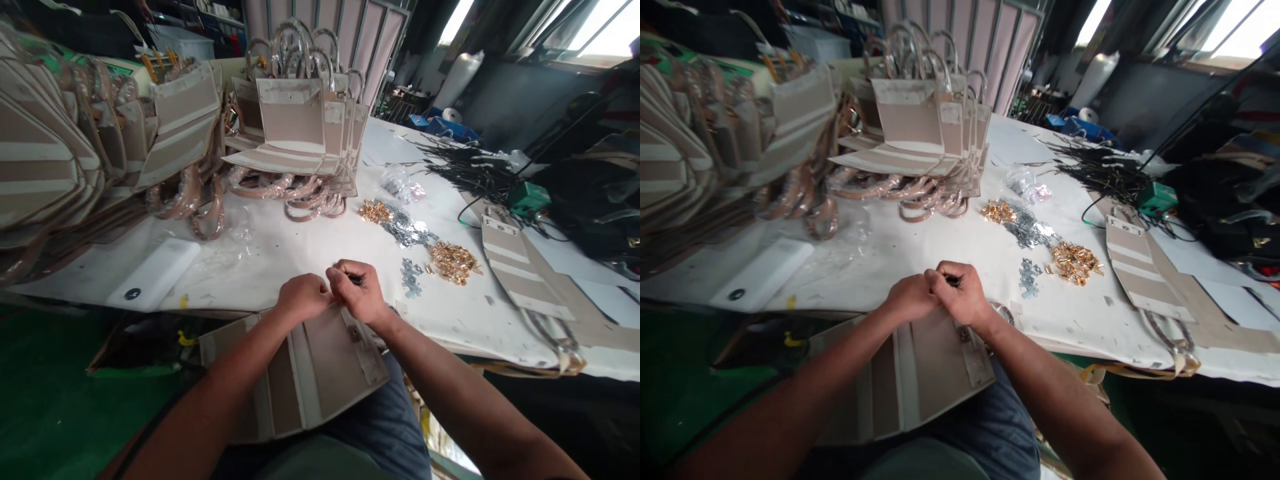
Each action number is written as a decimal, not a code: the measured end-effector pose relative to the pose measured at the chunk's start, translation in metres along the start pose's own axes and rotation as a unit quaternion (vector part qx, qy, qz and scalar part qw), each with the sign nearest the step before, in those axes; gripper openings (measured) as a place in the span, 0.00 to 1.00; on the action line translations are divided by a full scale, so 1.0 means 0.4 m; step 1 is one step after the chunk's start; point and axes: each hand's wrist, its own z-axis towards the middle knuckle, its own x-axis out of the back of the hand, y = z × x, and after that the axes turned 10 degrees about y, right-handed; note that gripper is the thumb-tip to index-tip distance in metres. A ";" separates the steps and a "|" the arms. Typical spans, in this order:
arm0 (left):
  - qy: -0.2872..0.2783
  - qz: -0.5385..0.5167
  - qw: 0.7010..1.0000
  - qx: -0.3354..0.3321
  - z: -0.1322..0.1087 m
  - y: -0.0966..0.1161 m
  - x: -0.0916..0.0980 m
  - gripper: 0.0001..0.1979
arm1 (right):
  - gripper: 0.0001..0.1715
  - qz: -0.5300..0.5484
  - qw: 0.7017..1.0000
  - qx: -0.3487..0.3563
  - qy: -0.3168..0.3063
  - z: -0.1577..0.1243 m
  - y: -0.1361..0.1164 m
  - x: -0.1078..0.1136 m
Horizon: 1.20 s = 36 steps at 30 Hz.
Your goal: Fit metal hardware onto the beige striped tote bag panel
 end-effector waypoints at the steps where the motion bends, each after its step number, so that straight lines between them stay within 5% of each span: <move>1: 0.003 -0.002 1.000 0.001 -0.001 -0.003 -0.002 0.17 | 0.36 0.020 0.999 -0.014 0.022 0.001 -0.001 0.007; 7: 0.015 -0.005 1.000 0.006 -0.004 -0.008 -0.009 0.15 | 0.33 0.144 0.981 0.031 0.127 -0.004 -0.021 0.022; 20: 0.008 0.004 1.000 0.020 -0.004 0.003 -0.004 0.16 | 0.34 0.078 0.989 0.029 0.125 -0.036 0.015 0.017; 26: 0.003 0.011 1.000 0.021 -0.003 0.005 0.000 0.15 | 0.31 0.155 0.970 0.083 0.166 -0.026 -0.009 0.031; 32: 0.005 0.015 1.000 0.022 -0.004 0.006 0.001 0.19 | 0.31 0.117 0.978 0.019 0.170 -0.028 0.033 0.037; 36: 0.011 0.012 1.000 0.022 -0.003 0.008 -0.001 0.16 | 0.30 0.172 0.968 0.055 0.176 -0.032 0.016 0.033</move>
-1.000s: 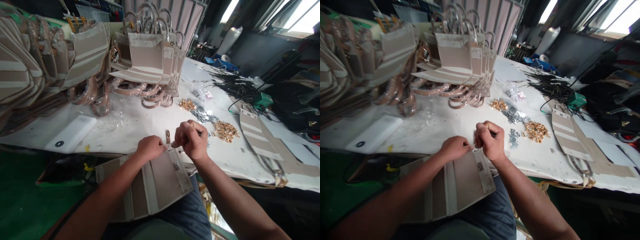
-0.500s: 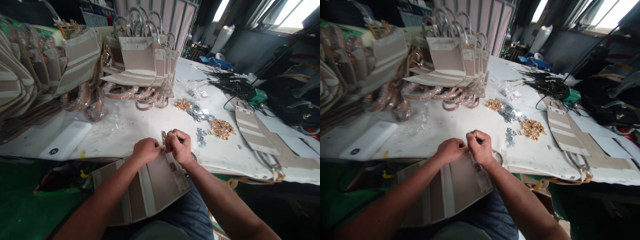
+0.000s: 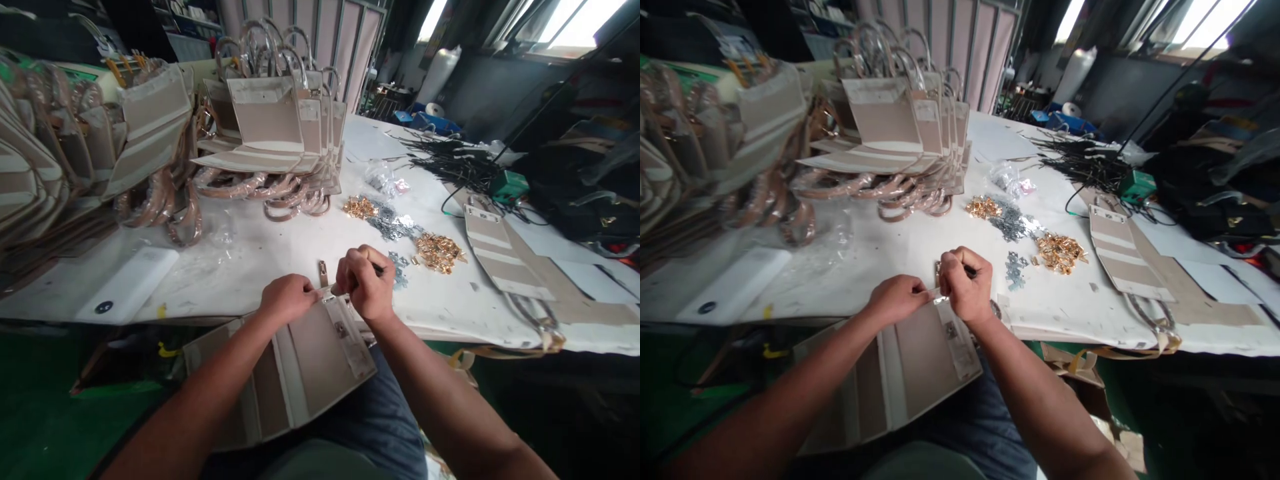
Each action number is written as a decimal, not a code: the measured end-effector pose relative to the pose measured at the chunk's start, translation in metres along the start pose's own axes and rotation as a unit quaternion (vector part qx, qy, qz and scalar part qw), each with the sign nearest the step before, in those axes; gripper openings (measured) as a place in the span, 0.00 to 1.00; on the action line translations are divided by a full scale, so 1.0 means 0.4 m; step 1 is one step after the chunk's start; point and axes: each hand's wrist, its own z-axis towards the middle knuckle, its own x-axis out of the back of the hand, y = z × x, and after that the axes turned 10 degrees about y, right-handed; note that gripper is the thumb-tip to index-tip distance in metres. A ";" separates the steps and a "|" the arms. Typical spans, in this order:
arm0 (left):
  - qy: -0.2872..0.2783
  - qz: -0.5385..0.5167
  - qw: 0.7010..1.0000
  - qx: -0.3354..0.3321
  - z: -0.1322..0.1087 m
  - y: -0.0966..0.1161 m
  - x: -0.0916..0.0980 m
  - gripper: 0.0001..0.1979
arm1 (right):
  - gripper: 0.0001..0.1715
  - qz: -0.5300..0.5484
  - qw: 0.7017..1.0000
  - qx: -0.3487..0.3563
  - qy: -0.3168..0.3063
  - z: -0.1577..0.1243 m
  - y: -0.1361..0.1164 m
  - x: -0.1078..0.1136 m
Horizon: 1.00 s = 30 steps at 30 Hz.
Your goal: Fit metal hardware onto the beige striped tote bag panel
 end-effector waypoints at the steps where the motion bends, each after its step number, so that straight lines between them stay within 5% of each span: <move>1: 0.001 -0.001 1.000 0.002 0.000 0.001 0.000 0.15 | 0.30 0.004 1.000 0.002 -0.002 -0.003 -0.003 -0.005; 15: 0.035 -0.010 0.999 -0.011 -0.015 0.005 0.002 0.15 | 0.26 -0.093 0.995 -0.028 -0.015 -0.019 0.027 0.005; 17: 0.070 -0.009 0.997 -0.029 -0.054 0.006 -0.003 0.14 | 0.26 -0.099 0.994 -0.034 -0.021 -0.017 0.036 0.006; 19: 0.163 -0.012 0.983 -0.085 -0.122 0.003 -0.025 0.15 | 0.26 -0.097 0.994 -0.033 -0.025 -0.015 0.041 0.007; 22: 0.296 -0.028 0.924 -0.241 -0.250 -0.011 -0.094 0.22 | 0.26 -0.093 0.995 -0.039 -0.022 -0.013 0.043 0.007; 26: 0.255 0.013 0.902 -0.349 -0.365 -0.024 -0.187 0.45 | 0.26 -0.093 0.994 -0.053 -0.013 -0.010 0.049 0.004; 30: 0.219 0.057 0.917 -0.328 -0.379 -0.032 -0.205 0.43 | 0.27 -0.096 0.994 -0.056 -0.015 -0.017 0.038 -0.004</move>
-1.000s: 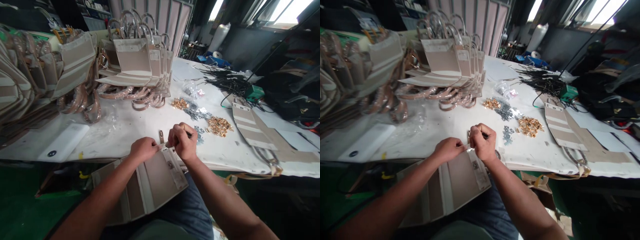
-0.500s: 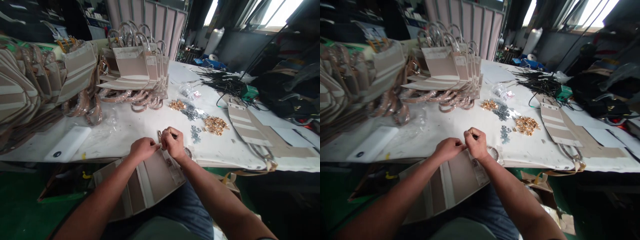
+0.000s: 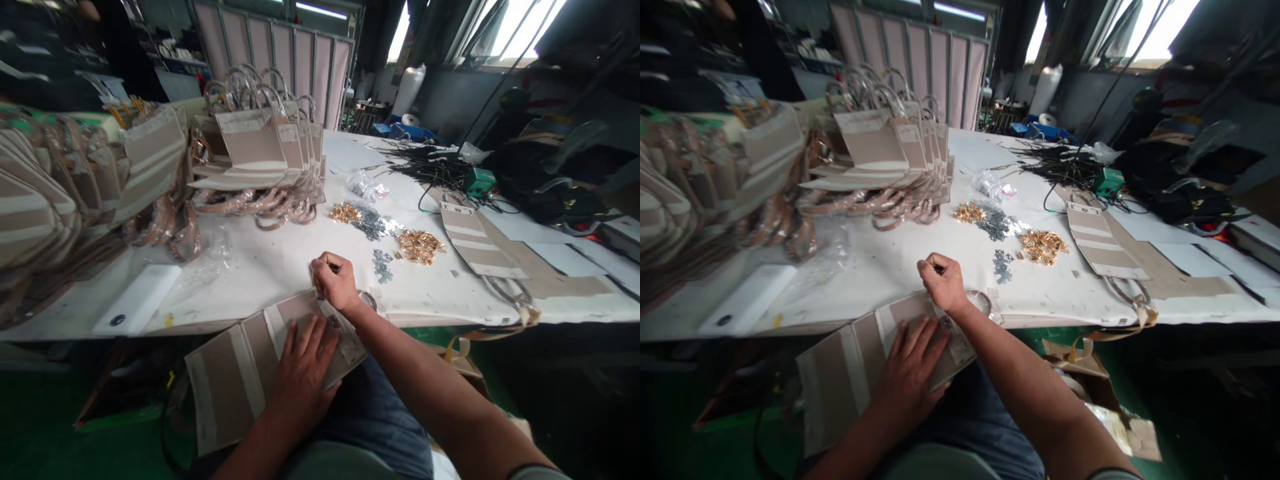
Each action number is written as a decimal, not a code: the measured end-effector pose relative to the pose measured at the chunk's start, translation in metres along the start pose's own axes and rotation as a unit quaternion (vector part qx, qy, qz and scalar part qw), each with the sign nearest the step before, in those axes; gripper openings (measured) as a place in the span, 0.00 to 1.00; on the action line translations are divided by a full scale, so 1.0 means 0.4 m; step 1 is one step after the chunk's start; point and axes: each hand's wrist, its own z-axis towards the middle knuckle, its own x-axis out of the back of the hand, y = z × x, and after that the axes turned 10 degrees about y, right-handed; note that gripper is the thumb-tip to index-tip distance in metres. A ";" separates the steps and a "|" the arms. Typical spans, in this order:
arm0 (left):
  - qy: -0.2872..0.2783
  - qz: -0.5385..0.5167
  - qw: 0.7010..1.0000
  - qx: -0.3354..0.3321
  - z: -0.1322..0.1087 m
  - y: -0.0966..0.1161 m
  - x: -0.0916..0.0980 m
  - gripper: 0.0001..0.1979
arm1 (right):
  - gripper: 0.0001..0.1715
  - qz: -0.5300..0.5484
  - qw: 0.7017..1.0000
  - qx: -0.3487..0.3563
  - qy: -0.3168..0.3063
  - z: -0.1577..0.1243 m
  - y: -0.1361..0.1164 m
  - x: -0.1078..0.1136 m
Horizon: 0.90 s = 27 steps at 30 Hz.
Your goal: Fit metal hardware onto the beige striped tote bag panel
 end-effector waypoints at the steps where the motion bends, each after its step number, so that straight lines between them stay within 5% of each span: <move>1: -0.003 0.009 1.000 -0.007 -0.001 -0.005 0.001 0.43 | 0.27 -0.006 1.000 -0.002 0.000 -0.004 -0.007 -0.003; 5: 0.004 0.066 0.994 -0.086 -0.020 -0.037 -0.039 0.45 | 0.32 -0.026 1.000 -0.009 0.006 -0.021 -0.029 -0.015; 10: 0.002 0.194 0.979 -0.070 -0.037 -0.076 -0.120 0.24 | 0.35 0.010 0.999 -0.033 0.003 -0.054 -0.029 0.011; 16: -0.098 0.030 0.995 -0.019 -0.005 -0.009 0.001 0.44 | 0.30 0.102 0.988 -0.086 0.076 -0.116 -0.029 0.108; 18: -0.096 0.008 0.995 0.013 0.017 -0.004 0.024 0.42 | 0.29 0.136 0.981 -0.079 0.115 -0.117 -0.037 0.130; 27: -0.093 -0.042 0.995 0.013 0.054 -0.012 0.002 0.40 | 0.24 0.229 0.940 -0.132 0.216 -0.074 -0.030 0.156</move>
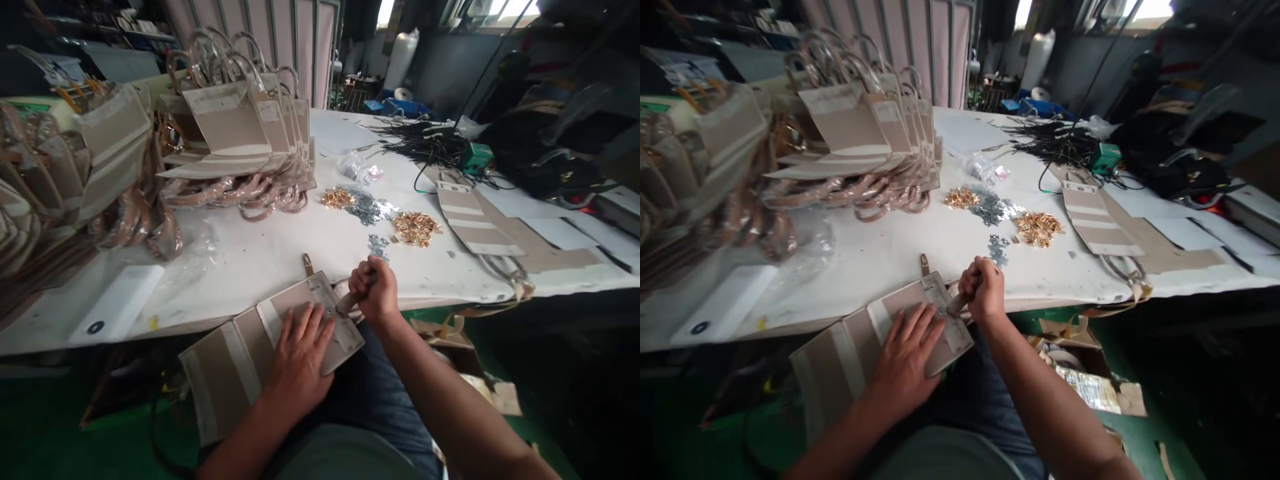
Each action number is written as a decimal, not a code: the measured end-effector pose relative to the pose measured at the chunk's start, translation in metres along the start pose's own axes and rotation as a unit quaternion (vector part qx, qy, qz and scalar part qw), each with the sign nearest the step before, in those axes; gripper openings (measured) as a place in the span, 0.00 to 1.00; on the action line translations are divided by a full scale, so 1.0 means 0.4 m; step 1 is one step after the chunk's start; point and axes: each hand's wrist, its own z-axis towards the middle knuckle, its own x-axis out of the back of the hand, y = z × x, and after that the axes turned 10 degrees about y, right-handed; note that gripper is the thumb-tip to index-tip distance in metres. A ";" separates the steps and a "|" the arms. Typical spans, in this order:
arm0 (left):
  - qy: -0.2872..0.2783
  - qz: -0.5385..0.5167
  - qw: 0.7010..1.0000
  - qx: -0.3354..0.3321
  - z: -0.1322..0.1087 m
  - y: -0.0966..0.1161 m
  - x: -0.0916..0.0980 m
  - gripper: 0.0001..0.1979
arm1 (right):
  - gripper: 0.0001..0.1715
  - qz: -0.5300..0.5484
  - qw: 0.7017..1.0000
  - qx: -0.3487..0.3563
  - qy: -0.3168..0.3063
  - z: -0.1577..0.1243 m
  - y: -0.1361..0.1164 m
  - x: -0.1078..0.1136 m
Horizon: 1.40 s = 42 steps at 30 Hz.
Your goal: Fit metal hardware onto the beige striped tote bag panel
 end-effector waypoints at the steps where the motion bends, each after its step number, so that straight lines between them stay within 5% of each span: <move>1: -0.002 0.003 1.000 0.000 0.000 -0.001 0.002 0.39 | 0.24 0.007 1.000 -0.007 0.009 0.003 0.004 -0.002; 7: -0.010 -0.009 1.000 0.006 -0.001 -0.007 0.000 0.38 | 0.23 0.004 1.000 -0.023 0.007 0.011 0.034 -0.016; 12: -0.004 -0.027 1.000 0.009 0.003 -0.006 0.001 0.38 | 0.24 -0.083 0.994 0.046 -0.052 -0.028 0.039 -0.037; 18: 0.018 -0.033 0.999 0.019 -0.002 0.003 0.003 0.38 | 0.27 -0.317 0.898 0.164 -0.256 -0.087 0.045 -0.085; 25: 0.034 -0.017 0.999 0.018 -0.015 0.004 -0.005 0.41 | 0.31 -0.285 0.918 0.131 -0.242 -0.084 0.012 -0.109; 34: 0.054 -0.057 0.996 0.034 -0.016 0.007 -0.018 0.37 | 0.25 -0.347 0.816 0.217 -0.408 -0.117 0.030 -0.108; 36: 0.053 -0.055 0.996 0.034 -0.017 0.005 -0.016 0.39 | 0.25 -0.341 0.822 0.214 -0.402 -0.104 0.026 -0.098; 42: 0.044 -0.045 0.998 0.031 -0.016 0.000 -0.004 0.38 | 0.29 -0.259 0.908 0.139 -0.297 -0.079 -0.004 -0.086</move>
